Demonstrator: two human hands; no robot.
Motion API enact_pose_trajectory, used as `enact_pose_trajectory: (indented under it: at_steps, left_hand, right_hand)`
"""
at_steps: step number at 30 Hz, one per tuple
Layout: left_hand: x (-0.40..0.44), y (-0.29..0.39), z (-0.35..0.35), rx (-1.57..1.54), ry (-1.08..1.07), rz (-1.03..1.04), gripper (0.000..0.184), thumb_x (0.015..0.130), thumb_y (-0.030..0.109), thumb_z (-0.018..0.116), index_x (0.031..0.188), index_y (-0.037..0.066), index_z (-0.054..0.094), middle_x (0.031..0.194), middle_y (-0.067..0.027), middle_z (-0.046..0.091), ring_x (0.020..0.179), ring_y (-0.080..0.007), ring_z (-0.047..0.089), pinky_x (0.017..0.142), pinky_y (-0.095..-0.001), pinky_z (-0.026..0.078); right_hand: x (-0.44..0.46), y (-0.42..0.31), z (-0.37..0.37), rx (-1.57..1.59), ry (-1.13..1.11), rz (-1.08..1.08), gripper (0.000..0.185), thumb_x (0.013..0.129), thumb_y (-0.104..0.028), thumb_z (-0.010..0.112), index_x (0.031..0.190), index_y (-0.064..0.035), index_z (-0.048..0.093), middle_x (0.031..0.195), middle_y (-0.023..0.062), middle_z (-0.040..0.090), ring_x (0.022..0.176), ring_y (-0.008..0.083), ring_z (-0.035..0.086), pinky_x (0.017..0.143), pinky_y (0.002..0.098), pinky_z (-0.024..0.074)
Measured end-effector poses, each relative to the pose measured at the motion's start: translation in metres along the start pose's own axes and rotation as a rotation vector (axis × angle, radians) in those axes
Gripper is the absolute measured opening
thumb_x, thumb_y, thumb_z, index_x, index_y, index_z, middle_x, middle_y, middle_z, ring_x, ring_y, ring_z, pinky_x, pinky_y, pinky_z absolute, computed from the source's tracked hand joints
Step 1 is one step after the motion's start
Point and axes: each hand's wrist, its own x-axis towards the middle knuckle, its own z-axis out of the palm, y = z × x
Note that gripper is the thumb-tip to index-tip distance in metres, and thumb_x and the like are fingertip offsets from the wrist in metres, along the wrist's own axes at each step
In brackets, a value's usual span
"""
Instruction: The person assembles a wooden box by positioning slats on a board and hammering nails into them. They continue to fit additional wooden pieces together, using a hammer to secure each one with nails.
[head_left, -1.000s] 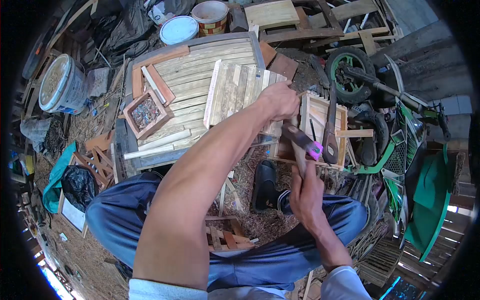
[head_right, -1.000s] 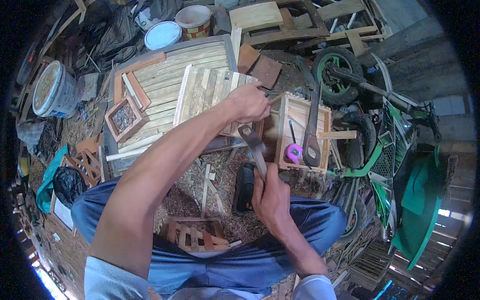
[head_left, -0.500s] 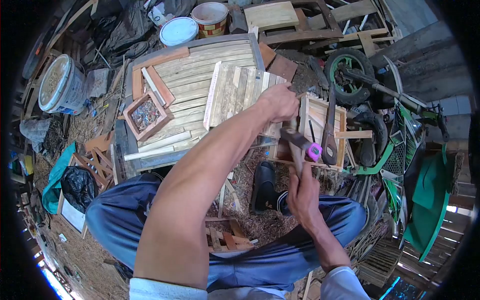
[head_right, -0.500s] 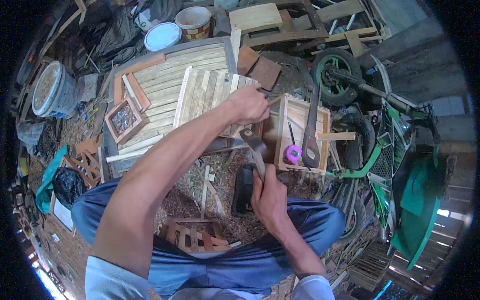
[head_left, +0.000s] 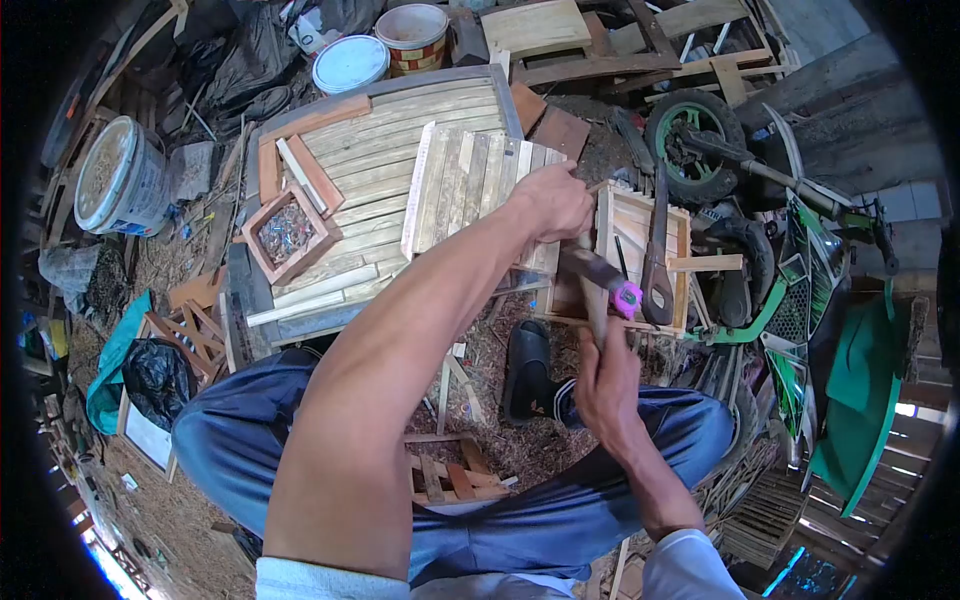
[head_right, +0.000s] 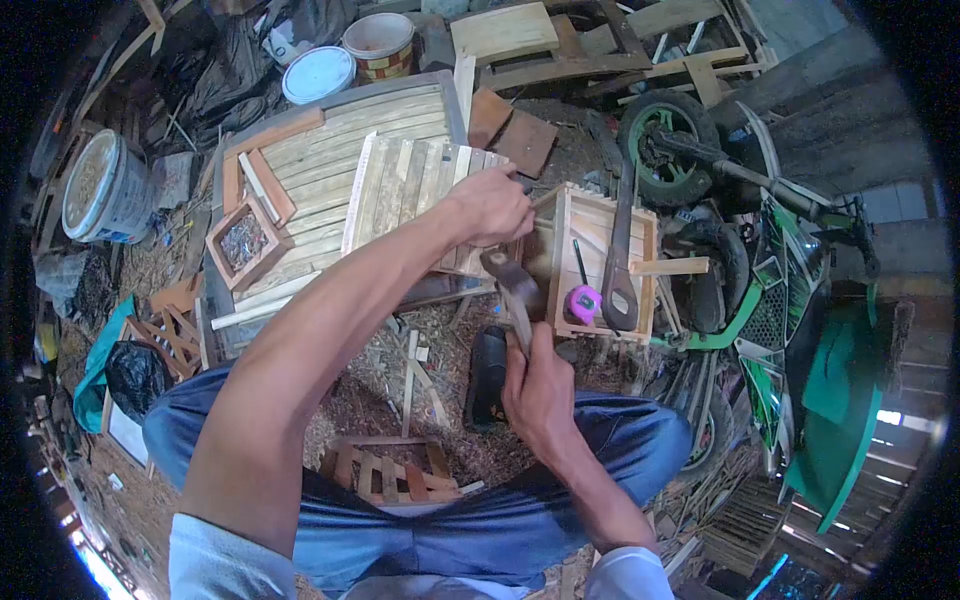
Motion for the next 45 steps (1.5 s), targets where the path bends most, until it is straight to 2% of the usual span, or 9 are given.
enact_pose_trajectory:
  at_steps: [12, 16, 28, 31, 35, 36, 39, 40, 45]
  left_hand:
    - [-0.001, 0.004, -0.001, -0.012, -0.006, -0.002, 0.040, 0.088, 0.026, 0.045, 0.058, 0.008, 0.065, 0.066, -0.0160, 0.066, 0.071, -0.0341, 0.066, 0.102, -0.0432, 0.040]
    - [-0.001, 0.002, -0.003, 0.020, 0.025, 0.007, 0.039, 0.088, 0.027, 0.046, 0.058, 0.008, 0.064, 0.065, -0.0155, 0.066, 0.072, -0.0343, 0.066, 0.102, -0.0432, 0.040]
    - [-0.002, 0.004, -0.012, -0.065, -0.055, -0.026, 0.039, 0.087, 0.026, 0.047, 0.055, 0.010, 0.063, 0.062, -0.0152, 0.065, 0.067, -0.0347, 0.065, 0.104, -0.0433, 0.039]
    - [-0.002, 0.002, -0.001, -0.019, 0.082, -0.025, 0.039, 0.087, 0.026, 0.046, 0.056, 0.010, 0.063, 0.062, -0.0159, 0.065, 0.068, -0.0352, 0.065, 0.104, -0.0446, 0.039]
    - [0.000, 0.001, 0.000, -0.041, -0.003, -0.039, 0.040, 0.088, 0.027, 0.046, 0.058, 0.008, 0.065, 0.063, -0.0164, 0.065, 0.070, -0.0354, 0.066, 0.105, -0.0451, 0.038]
    - [0.000, 0.002, -0.003, -0.034, -0.003, -0.037, 0.041, 0.089, 0.028, 0.046, 0.058, 0.008, 0.065, 0.063, -0.0165, 0.065, 0.070, -0.0355, 0.066, 0.106, -0.0453, 0.038]
    - [-0.001, 0.002, -0.005, -0.026, 0.011, -0.037, 0.043, 0.090, 0.029, 0.045, 0.060, 0.007, 0.066, 0.064, -0.0171, 0.065, 0.072, -0.0358, 0.066, 0.106, -0.0458, 0.037]
    - [-0.001, 0.002, -0.005, -0.026, 0.019, -0.037, 0.044, 0.091, 0.029, 0.044, 0.060, 0.007, 0.066, 0.065, -0.0173, 0.065, 0.072, -0.0359, 0.066, 0.106, -0.0459, 0.037]
    - [-0.001, 0.003, -0.006, -0.051, 0.045, -0.026, 0.045, 0.092, 0.029, 0.044, 0.060, 0.005, 0.065, 0.064, -0.0177, 0.065, 0.072, -0.0364, 0.065, 0.104, -0.0454, 0.039]
  right_hand:
    - [0.008, 0.005, 0.008, -0.184, -0.106, 0.015, 0.015, 0.094, -0.008, 0.053, 0.098, -0.0013, 0.041, 0.068, 0.0321, 0.056, 0.071, 0.0526, 0.058, 0.056, 0.0589, 0.0412]
    - [0.000, -0.007, -0.002, -0.009, 0.035, -0.042, 0.016, 0.093, -0.007, 0.055, 0.097, -0.0010, 0.040, 0.065, 0.0311, 0.055, 0.067, 0.0528, 0.057, 0.053, 0.0581, 0.0405]
    - [0.004, 0.014, 0.010, -0.178, -0.100, -0.008, 0.016, 0.091, -0.005, 0.054, 0.099, -0.0016, 0.041, 0.067, 0.0289, 0.057, 0.069, 0.0520, 0.058, 0.056, 0.0573, 0.0419]
    - [0.001, -0.006, -0.004, -0.083, -0.022, -0.049, 0.015, 0.092, -0.005, 0.054, 0.099, -0.0012, 0.041, 0.066, 0.0283, 0.057, 0.067, 0.0512, 0.058, 0.054, 0.0555, 0.0427]
    - [-0.004, -0.025, -0.014, 0.080, 0.067, -0.044, 0.012, 0.096, -0.008, 0.053, 0.101, -0.0004, 0.046, 0.065, 0.0271, 0.057, 0.068, 0.0501, 0.060, 0.053, 0.0501, 0.0436]
    - [-0.003, -0.018, -0.012, 0.077, 0.082, -0.077, 0.014, 0.098, -0.013, 0.052, 0.102, -0.0004, 0.047, 0.061, 0.0238, 0.055, 0.059, 0.0463, 0.059, 0.050, 0.0465, 0.0424]
    - [0.000, 0.011, 0.000, 0.257, 0.075, 0.032, 0.016, 0.100, -0.017, 0.050, 0.108, -0.0024, 0.050, 0.060, 0.0001, 0.046, 0.044, 0.0125, 0.043, 0.044, 0.0275, 0.0325]
    - [0.003, 0.013, 0.003, 0.430, 0.039, 0.135, 0.018, 0.102, -0.026, 0.050, 0.102, -0.0076, 0.050, 0.063, -0.0061, 0.039, 0.045, 0.0053, 0.035, 0.042, 0.0218, 0.0274]
    - [0.009, 0.000, 0.008, 1.147, -0.089, 0.597, 0.029, 0.101, -0.040, 0.049, 0.086, -0.0164, 0.040, 0.063, -0.0061, 0.031, 0.044, 0.0043, 0.026, 0.038, 0.0216, 0.0210]
